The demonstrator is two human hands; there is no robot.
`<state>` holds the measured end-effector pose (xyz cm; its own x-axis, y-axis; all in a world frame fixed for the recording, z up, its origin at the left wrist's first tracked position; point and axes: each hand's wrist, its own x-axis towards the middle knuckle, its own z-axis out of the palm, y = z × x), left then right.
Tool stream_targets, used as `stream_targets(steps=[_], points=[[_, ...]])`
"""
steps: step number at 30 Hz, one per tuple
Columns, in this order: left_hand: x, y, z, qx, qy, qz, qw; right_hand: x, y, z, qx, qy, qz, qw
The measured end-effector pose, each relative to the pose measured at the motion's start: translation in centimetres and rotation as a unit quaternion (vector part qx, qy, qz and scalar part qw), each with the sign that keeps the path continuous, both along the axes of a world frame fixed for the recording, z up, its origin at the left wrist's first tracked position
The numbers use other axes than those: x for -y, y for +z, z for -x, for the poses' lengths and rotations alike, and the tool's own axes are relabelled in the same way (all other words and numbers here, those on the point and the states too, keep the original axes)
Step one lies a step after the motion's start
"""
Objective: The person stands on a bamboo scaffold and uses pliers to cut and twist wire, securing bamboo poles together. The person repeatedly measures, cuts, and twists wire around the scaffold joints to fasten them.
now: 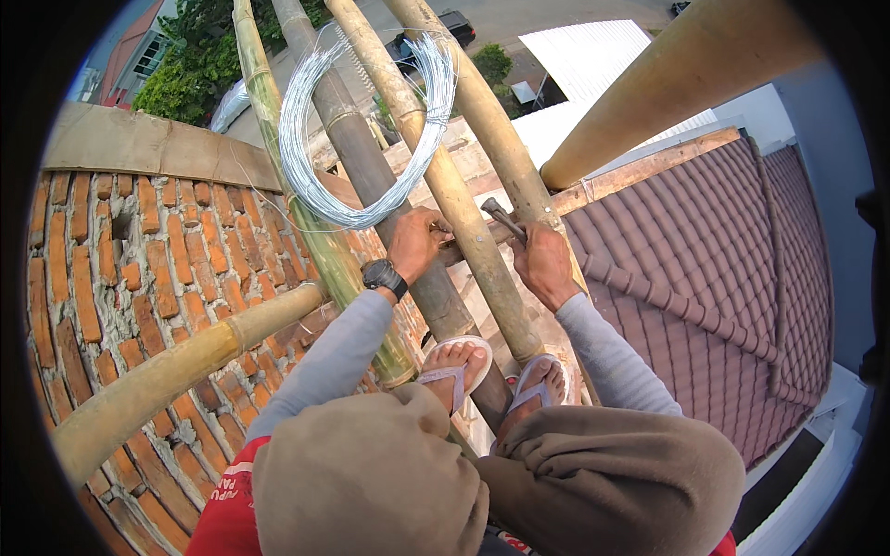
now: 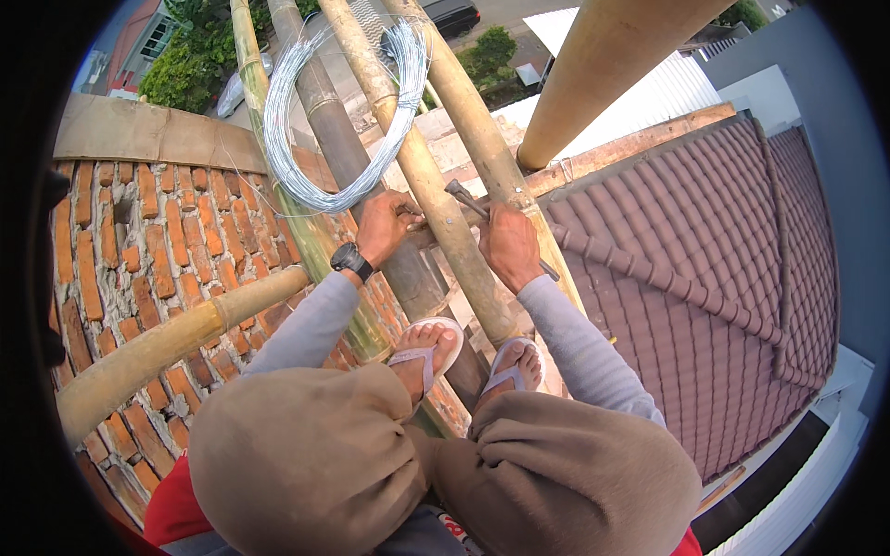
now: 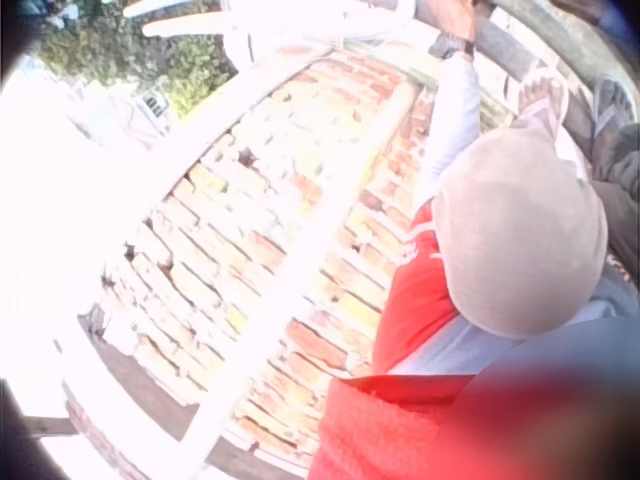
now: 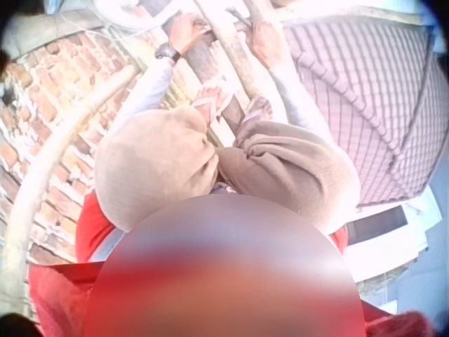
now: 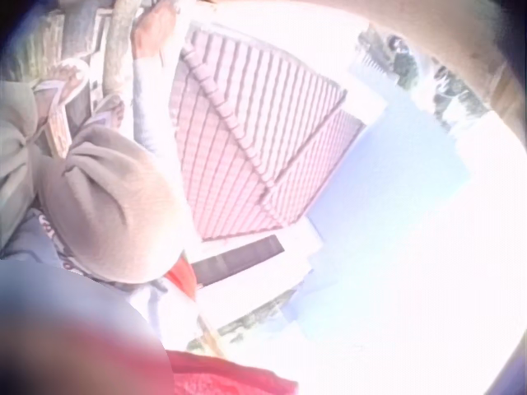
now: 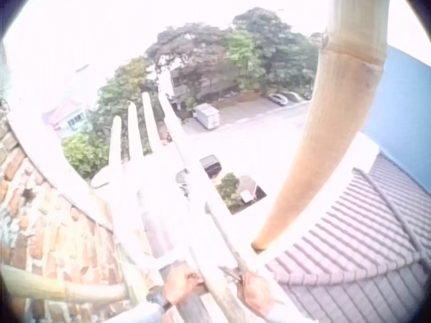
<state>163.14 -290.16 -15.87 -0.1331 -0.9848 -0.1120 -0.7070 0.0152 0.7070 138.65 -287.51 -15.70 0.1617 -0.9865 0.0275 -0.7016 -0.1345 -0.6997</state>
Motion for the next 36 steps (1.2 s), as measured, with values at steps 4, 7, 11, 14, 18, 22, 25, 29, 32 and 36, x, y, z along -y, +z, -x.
stream_targets(steps=[4,7,11,14,18,22,25,29,32,36], points=[[0.3,-0.6,-0.1,-0.004,-0.014,-0.067,0.998,-0.6,0.1,-1.0,-0.024,-0.004,-0.037,0.999],[0.0,-0.6,-0.3,-0.03,-0.03,-0.054,0.998,-1.0,0.4,-1.1,-0.009,-0.003,-0.029,1.0],[-1.7,-0.2,-0.4,-0.128,-0.038,-0.033,0.991,-1.0,1.1,-0.2,0.026,-0.021,-0.056,0.998],[-1.9,0.1,-0.2,-0.092,-0.081,-0.007,0.992,-1.3,1.2,-0.6,0.057,-0.024,-0.086,0.994],[-1.1,0.4,0.7,-0.013,-0.125,0.01,0.992,-2.5,1.2,-2.3,0.055,0.012,-0.058,0.997],[-1.1,-0.1,2.1,-0.137,-0.025,-0.059,0.989,-3.8,1.5,-3.2,0.076,0.026,-0.031,0.996],[-2.1,-1.1,2.6,-0.131,0.011,-0.068,0.989,-4.9,1.8,-4.1,0.057,0.041,-0.057,0.996],[-3.7,-2.5,3.4,-0.108,0.002,0.083,0.991,-5.8,2.3,-5.6,0.051,0.087,-0.072,0.992],[-4.6,-2.9,3.4,-0.114,-0.018,0.115,0.987,-5.5,3.0,-5.9,0.088,0.087,-0.079,0.989],[-5.4,-3.0,3.4,-0.117,-0.038,0.131,0.984,-4.5,4.0,-6.1,-0.023,0.14,-0.123,0.982]])
